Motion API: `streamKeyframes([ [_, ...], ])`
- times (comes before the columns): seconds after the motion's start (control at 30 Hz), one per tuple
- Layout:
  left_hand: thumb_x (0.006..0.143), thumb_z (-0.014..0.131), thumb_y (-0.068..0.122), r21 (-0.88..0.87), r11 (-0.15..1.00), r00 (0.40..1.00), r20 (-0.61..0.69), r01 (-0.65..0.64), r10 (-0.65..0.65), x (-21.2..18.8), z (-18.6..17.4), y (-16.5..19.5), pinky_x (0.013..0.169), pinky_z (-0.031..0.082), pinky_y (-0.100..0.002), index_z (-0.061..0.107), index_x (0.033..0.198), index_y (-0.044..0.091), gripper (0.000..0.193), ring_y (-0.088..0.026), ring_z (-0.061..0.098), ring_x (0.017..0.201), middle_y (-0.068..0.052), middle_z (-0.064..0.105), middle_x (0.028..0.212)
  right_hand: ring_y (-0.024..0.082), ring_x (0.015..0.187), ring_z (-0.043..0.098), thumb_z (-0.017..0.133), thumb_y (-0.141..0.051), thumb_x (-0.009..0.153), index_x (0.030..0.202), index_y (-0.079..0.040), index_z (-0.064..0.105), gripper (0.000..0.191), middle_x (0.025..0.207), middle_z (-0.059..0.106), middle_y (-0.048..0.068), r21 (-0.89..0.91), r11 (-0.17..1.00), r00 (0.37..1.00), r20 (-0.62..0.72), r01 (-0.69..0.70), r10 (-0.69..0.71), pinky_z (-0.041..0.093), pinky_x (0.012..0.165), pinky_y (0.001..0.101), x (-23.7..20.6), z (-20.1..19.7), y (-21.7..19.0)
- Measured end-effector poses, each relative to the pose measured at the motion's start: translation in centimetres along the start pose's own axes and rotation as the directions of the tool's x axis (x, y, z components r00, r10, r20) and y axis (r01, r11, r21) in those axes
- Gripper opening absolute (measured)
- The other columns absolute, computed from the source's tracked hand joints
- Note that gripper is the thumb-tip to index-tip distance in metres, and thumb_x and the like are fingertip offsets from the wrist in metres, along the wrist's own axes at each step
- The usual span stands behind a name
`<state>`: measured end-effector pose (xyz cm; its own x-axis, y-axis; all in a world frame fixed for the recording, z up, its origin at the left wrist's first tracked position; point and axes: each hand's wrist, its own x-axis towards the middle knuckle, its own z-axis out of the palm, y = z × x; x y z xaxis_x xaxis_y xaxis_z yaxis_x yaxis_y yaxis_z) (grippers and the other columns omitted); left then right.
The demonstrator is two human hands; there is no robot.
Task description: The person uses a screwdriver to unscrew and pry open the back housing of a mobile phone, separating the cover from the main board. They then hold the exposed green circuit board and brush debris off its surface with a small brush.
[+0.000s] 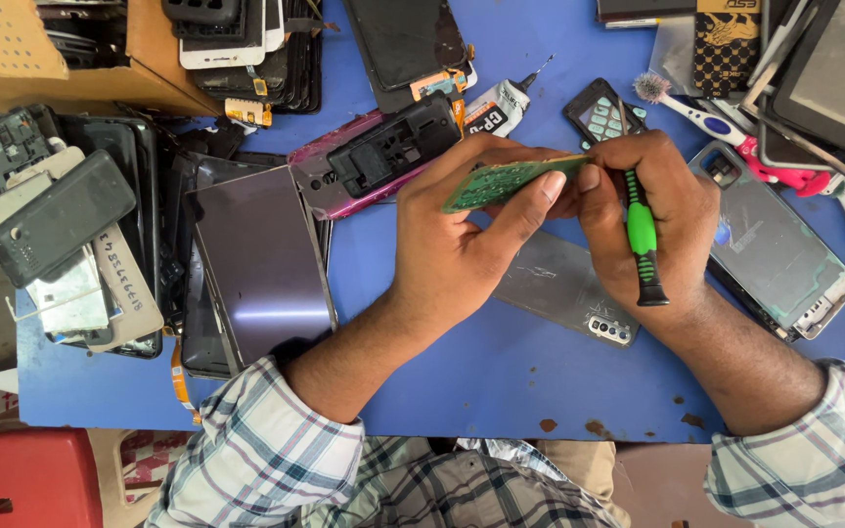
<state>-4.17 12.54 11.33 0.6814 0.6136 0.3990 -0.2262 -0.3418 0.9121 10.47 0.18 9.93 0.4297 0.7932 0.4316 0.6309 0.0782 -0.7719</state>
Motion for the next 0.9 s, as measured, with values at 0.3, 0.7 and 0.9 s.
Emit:
streamKeyframes([
  [0.3,0.110,0.072,0.017,0.086,0.995,0.999,-0.011,-0.043,0.044,-0.25,0.00,-0.13,0.074,0.059,-0.019,0.074,0.118,0.008,0.012,-0.007,0.073,0.088,-0.003,0.071,0.104,0.011,0.074,0.070,0.055,-0.005,0.117,0.108,0.004,0.054,0.013,0.084,0.068,0.009,-0.020,1.000,1.000,-0.003,0.010,-0.010,0.056,0.065,0.0239,-0.31,0.02,0.49],
  [0.7,0.109,0.073,0.016,0.093,0.995,0.999,-0.006,-0.048,0.048,-0.38,-0.14,-0.48,0.074,0.060,-0.019,0.073,0.119,0.010,0.012,-0.007,0.073,0.088,-0.002,0.071,0.104,0.013,0.078,0.075,0.053,-0.006,0.119,0.107,0.005,0.053,0.016,0.087,0.069,0.011,0.009,1.000,1.000,0.002,-0.008,0.008,0.059,0.066,0.0239,-0.21,0.28,0.25],
  [0.9,0.108,0.073,0.016,0.101,0.994,0.999,-0.006,-0.046,0.047,-0.40,-0.13,-0.68,0.075,0.061,-0.020,0.074,0.118,0.010,0.012,-0.008,0.073,0.089,-0.003,0.071,0.104,0.013,0.074,0.074,0.054,-0.009,0.119,0.107,0.005,0.053,0.019,0.084,0.069,0.011,-0.009,1.000,1.000,0.009,0.017,-0.017,0.057,0.063,0.0234,-0.10,0.19,0.04],
])
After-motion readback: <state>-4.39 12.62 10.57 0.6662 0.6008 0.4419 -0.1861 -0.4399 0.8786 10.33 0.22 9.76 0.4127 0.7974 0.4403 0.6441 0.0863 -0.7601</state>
